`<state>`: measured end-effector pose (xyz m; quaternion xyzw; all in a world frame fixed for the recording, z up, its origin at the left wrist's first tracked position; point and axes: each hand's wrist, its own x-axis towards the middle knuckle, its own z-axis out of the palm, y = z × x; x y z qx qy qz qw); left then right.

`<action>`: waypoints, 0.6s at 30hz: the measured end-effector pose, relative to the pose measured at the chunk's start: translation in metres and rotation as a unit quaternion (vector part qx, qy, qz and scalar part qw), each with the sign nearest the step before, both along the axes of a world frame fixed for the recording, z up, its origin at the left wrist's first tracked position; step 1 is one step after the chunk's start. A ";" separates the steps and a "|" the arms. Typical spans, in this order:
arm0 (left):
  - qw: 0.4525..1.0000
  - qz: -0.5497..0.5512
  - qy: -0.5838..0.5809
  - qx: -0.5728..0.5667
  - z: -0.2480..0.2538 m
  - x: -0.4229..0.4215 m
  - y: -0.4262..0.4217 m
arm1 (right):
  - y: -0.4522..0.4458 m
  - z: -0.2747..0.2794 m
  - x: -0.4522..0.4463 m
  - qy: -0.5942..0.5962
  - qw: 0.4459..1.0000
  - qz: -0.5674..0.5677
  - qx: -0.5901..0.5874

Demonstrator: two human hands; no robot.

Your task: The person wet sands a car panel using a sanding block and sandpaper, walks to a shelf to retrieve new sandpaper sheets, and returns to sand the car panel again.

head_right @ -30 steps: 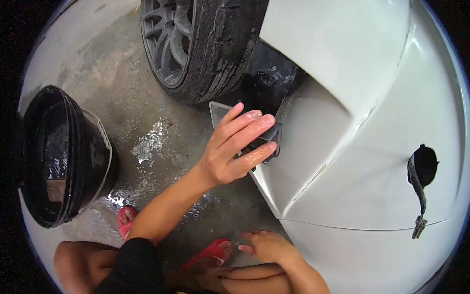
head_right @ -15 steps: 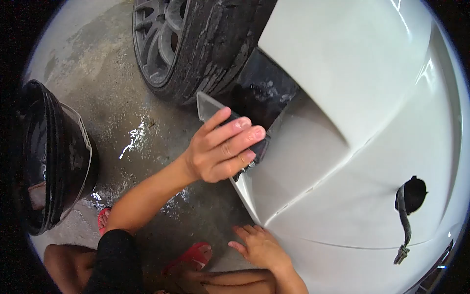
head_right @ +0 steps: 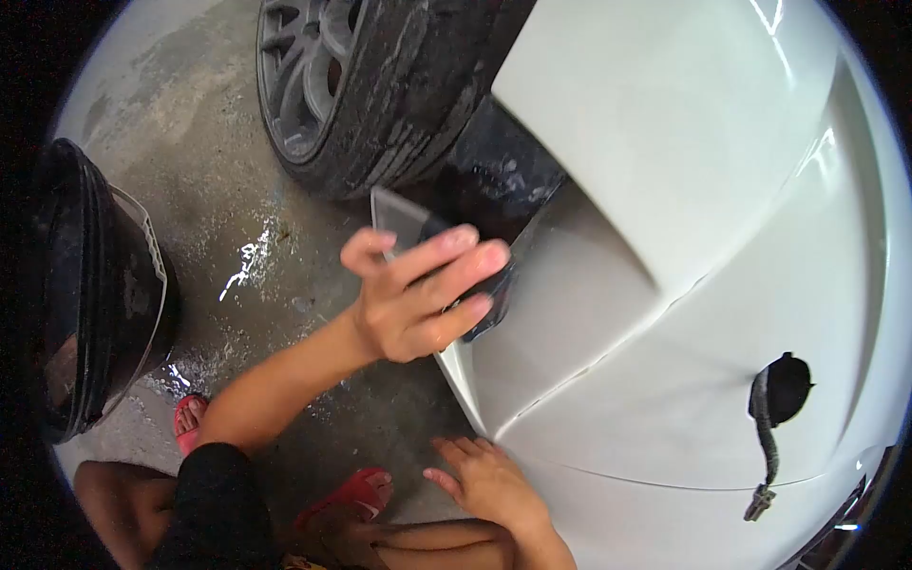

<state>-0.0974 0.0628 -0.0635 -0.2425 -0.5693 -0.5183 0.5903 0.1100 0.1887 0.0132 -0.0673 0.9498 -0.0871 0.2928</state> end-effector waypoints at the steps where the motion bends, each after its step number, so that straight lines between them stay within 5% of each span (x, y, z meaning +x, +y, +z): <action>1: 0.999 0.004 -0.007 -0.032 -0.002 0.001 -0.007 | -0.001 0.001 0.005 0.000 1.000 0.003 0.010; 14: 0.997 0.008 0.019 0.068 0.019 -0.011 0.014 | -0.016 0.017 -0.003 0.005 1.000 -0.020 0.001; 18: 0.998 -0.019 -0.065 -0.014 0.002 0.015 -0.002 | -0.010 0.012 -0.002 -0.006 1.000 -0.021 0.003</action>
